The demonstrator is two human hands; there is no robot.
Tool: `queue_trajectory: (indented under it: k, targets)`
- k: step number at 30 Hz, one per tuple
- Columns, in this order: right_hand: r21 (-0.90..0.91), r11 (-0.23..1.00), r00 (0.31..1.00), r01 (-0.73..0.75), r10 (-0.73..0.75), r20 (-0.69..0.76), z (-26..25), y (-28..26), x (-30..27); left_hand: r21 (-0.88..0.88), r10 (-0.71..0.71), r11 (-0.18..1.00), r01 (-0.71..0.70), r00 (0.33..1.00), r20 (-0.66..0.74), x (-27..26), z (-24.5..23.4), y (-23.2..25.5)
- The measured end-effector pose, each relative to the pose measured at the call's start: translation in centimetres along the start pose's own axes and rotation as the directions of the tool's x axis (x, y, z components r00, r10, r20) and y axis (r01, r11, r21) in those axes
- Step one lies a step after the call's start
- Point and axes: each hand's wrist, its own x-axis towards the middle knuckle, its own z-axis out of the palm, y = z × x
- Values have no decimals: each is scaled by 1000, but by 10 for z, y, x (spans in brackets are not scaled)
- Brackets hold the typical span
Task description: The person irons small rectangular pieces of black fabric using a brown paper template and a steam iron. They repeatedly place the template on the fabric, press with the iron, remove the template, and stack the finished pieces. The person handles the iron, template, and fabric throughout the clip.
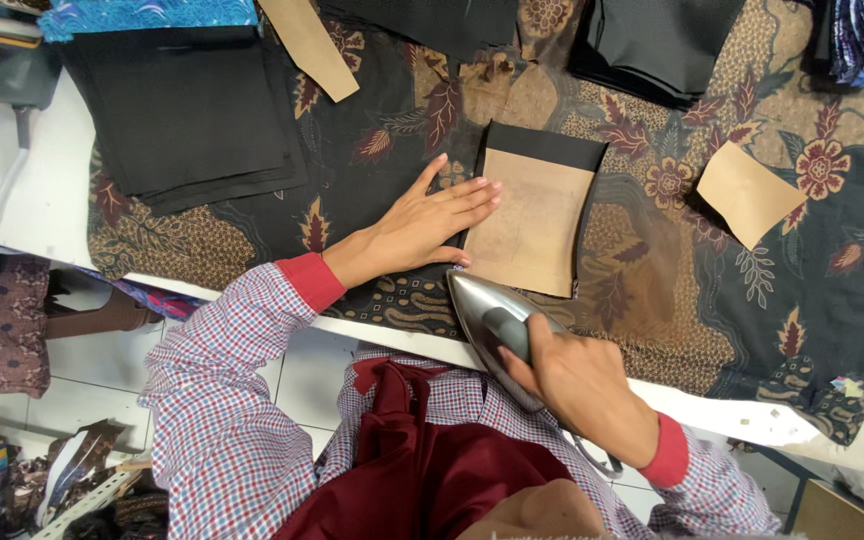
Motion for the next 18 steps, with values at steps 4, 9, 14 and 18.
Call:
queue_trajectory:
  k: [4,9,14,18]
  targets:
    - [-39,999,1000,12,-12,-1,12,-6,11,-25,2,1000,-2,1000,-1,-1,3,-2]
    - [-5,1000,996,-28,28,-79,23,-15,18,-14,41,999,-42,994,-101,3,3,-14]
    - [-9,998,992,-61,60,-109,23,-21,29,-147,71,986,-80,996,-61,18,-11,-30]
    - [-25,996,991,-90,87,-97,15,-23,39,-185,104,977,-110,994,-40,32,-22,-35]
